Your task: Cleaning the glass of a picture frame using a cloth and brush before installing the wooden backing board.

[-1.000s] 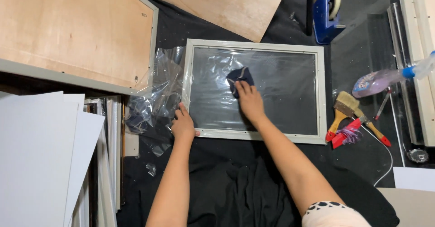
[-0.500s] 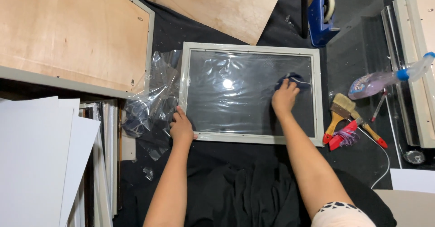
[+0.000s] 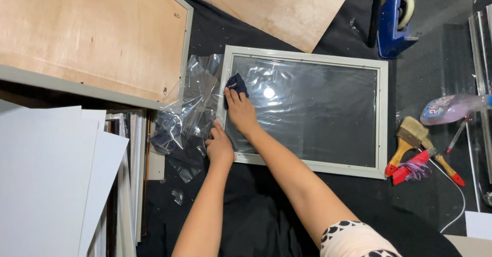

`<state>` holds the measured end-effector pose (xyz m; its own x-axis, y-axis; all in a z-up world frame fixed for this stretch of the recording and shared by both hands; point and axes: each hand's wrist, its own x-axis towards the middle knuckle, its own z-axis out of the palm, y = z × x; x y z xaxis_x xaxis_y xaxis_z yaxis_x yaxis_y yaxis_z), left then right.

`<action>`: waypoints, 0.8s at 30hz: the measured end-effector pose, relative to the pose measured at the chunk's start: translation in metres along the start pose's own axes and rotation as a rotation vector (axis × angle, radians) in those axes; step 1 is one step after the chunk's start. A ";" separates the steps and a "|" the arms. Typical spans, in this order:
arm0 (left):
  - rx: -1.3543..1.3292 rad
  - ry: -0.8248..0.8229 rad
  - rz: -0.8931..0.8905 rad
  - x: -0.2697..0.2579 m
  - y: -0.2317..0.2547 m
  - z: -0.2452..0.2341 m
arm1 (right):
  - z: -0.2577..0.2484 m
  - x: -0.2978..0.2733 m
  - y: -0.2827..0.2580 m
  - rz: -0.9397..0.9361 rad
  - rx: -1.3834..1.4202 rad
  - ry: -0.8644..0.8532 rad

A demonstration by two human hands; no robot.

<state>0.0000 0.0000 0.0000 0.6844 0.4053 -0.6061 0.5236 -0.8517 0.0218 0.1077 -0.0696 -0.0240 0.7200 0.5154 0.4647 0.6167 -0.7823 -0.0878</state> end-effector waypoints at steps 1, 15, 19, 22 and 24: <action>0.001 -0.006 0.003 -0.002 0.001 0.002 | 0.003 0.001 0.006 -0.020 -0.048 0.021; 0.027 0.004 0.010 0.020 -0.009 0.026 | -0.102 -0.113 0.320 0.213 -0.411 -0.011; 0.003 0.017 0.035 0.019 -0.011 0.028 | -0.125 -0.130 0.371 0.480 -0.402 -0.270; 0.015 0.026 0.031 0.018 -0.009 0.025 | -0.086 -0.126 0.399 0.613 -0.352 -0.230; 0.015 0.022 0.030 0.019 -0.009 0.026 | -0.061 -0.117 0.408 0.747 -0.235 -0.214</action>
<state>-0.0050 0.0062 -0.0326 0.7108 0.3864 -0.5878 0.4949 -0.8685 0.0275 0.2556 -0.4702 -0.0605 0.9751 -0.1351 0.1759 -0.1169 -0.9870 -0.1103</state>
